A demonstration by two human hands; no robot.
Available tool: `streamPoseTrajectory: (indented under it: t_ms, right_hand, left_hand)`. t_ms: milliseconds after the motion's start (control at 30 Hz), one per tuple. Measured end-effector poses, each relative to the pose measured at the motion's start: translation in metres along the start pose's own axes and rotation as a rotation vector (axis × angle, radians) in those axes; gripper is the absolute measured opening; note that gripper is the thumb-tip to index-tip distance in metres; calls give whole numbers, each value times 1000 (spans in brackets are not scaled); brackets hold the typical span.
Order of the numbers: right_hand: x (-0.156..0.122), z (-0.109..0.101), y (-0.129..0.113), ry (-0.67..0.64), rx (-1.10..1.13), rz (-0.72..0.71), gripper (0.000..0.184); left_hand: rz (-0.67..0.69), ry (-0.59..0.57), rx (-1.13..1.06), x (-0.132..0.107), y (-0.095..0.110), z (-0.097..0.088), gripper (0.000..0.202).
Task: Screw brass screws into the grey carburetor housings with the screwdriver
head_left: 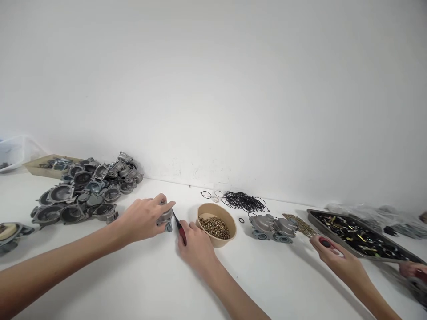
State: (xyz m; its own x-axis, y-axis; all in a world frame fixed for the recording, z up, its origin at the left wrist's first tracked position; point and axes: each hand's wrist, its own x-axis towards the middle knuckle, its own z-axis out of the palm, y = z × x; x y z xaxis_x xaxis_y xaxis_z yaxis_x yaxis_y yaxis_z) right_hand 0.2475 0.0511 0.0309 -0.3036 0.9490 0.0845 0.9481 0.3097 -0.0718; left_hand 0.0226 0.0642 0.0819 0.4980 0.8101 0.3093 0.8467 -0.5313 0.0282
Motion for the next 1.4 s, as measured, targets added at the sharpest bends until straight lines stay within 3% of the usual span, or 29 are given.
streamPoseTrajectory:
  t_ms: [367,500,700,833,967,1067,1167,1300,1400]
  right_hand:
    - [0,1,1,18,10,-5,31]
    - [0,4,2,43,17,-10,31]
    - [-2,2,5,141,71,-53,25]
    - [2,-16,27,273,110,-52,34]
    - [12,-37,69,363,92,40,35]
    - [21,-42,96,307,47,126,27]
    - [27,-41,108,199,19,115,23]
    - [30,-41,107,70,25,13,25]
    - [31,-43,103,18,38,-30,29]
  left_hand:
    - [-118,-13,41,-2,12,6,50]
    - [-104,-79,56,-3,18,13,53]
    - [-26,-25,59,-8,15,19,52]
    - [106,6,-51,-15,-6,30,64]
    - [190,47,-311,-24,-25,49,74]
    - [167,43,-544,-26,-27,58,57]
    - [84,47,-741,-25,-22,61,40]
    - [-43,148,-867,-22,-17,68,56]
    - [-186,157,-951,-20,-15,73,66]
